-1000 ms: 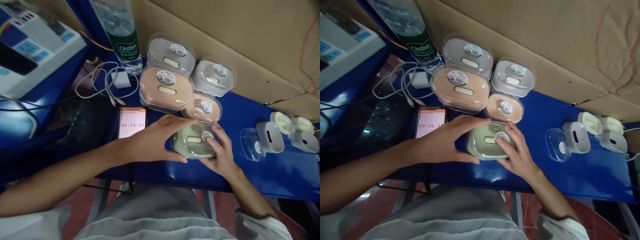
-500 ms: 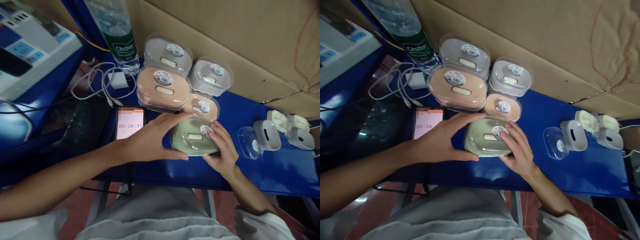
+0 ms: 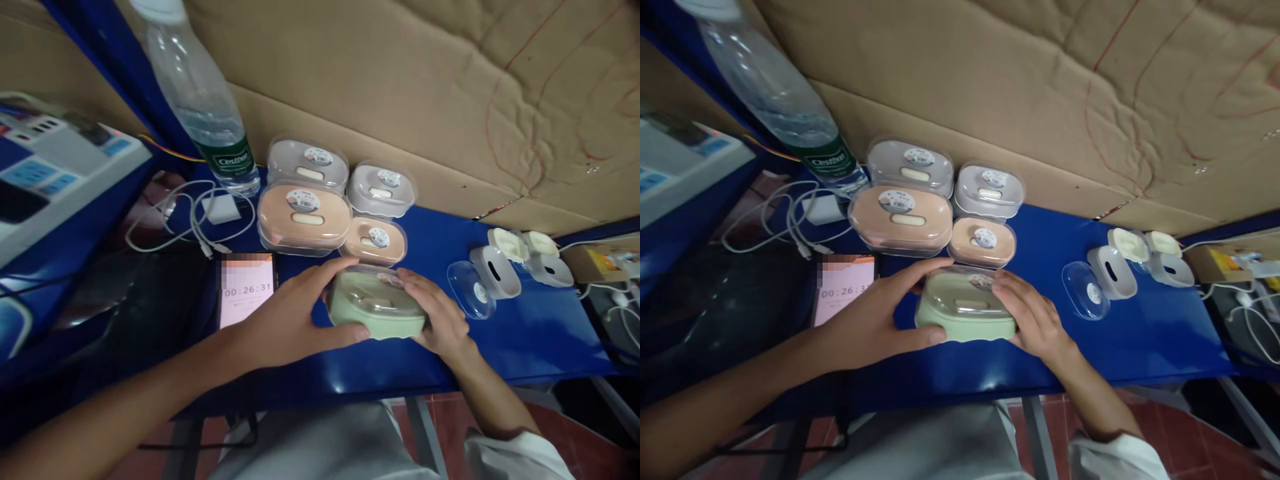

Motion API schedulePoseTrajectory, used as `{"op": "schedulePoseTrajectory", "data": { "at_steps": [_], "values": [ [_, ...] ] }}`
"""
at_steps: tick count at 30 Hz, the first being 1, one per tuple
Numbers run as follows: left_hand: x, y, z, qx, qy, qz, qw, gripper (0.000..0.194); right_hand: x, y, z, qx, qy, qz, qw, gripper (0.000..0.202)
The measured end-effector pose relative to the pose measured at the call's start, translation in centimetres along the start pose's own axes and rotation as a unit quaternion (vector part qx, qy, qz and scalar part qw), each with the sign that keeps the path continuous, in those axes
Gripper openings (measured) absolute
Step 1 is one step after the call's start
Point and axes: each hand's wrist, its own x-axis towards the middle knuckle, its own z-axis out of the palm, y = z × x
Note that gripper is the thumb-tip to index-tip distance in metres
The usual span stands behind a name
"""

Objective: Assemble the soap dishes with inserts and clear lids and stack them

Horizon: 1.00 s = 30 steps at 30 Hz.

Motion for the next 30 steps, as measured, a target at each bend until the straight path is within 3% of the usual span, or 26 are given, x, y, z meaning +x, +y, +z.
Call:
{"op": "schedulePoseTrajectory", "data": {
  "at_steps": [5, 11, 15, 19, 25, 28, 30],
  "values": [
    [0.1, -0.8, 0.2, -0.001, -0.004, 0.004, 1.0, 0.092, 0.9, 2.7, -1.1, -0.07, 0.037, -0.006, 0.997, 0.077],
    [-0.1, -0.7, -2.1, 0.063, -0.035, 0.001, 0.997, 0.04, 2.6, 5.5, -0.6, -0.11, 0.023, 0.016, 0.994, 0.082],
    [-0.5, 0.8, -3.8, 0.049, -0.04, 0.033, 0.997, 0.035, 2.6, 5.4, 0.6, -0.108, -0.002, 0.047, 0.993, 0.083],
    [-0.6, 1.3, -4.4, 0.052, -0.048, 0.039, 0.997, 0.033, 2.2, 5.0, 1.1, -0.082, -0.047, 0.065, 0.993, 0.085],
    [-0.6, 1.1, -4.3, 0.056, -0.058, 0.038, 0.996, 0.031, 2.3, 4.3, 1.9, -0.068, -0.013, 0.135, 0.988, 0.084],
    [-0.6, 1.0, -4.1, 0.059, -0.061, 0.038, 0.996, 0.03, 2.4, 4.0, 0.9, -0.074, -0.009, 0.184, 0.98, 0.089],
    [-0.5, 0.9, -4.0, 0.068, -0.065, 0.033, 0.995, 0.03, 1.8, 3.7, -1.0, -0.097, -0.047, 0.204, 0.973, 0.085]
  ]
}}
